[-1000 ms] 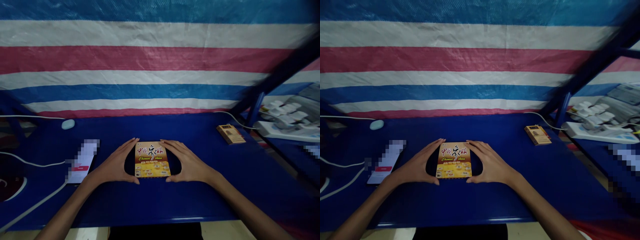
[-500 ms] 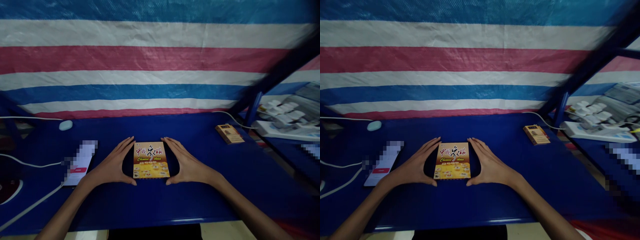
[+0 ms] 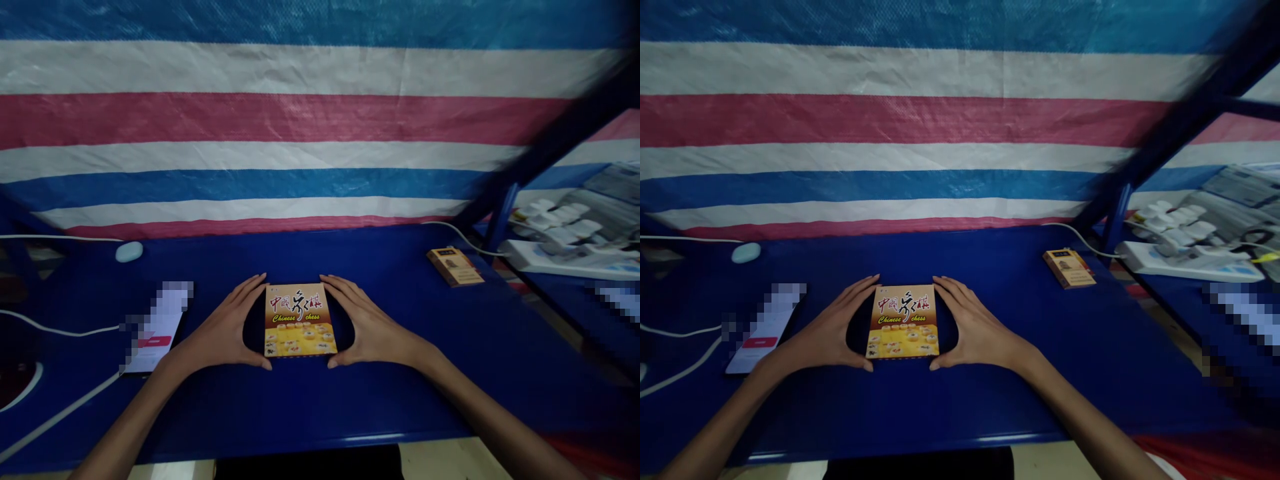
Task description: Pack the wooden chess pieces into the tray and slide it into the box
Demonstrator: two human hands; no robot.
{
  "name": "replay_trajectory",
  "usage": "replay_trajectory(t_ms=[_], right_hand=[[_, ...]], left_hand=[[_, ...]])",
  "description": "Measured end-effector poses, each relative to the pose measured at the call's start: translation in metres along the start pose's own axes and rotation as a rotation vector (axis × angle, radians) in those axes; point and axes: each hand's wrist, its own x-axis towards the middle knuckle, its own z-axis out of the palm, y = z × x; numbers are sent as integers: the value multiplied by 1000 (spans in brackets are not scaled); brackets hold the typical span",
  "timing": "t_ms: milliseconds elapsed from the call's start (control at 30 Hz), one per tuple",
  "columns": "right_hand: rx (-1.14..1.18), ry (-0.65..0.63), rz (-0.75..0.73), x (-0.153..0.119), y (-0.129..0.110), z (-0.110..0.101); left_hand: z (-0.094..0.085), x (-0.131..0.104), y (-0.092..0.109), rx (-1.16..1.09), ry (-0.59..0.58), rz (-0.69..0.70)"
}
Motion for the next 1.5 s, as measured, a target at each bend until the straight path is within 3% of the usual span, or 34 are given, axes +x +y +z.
replay_trajectory(t_ms=[1033,1300,1500], right_hand=[[60,-1,28,-2,2,-1],[279,92,70,-5,-23,-9],[272,271,45,-3,-30,-19]], left_hand=[[-5,0,4,-42,3,-4],[-14,-1,18,-174,115,5],[-14,-5,27,-369,225,-10]])
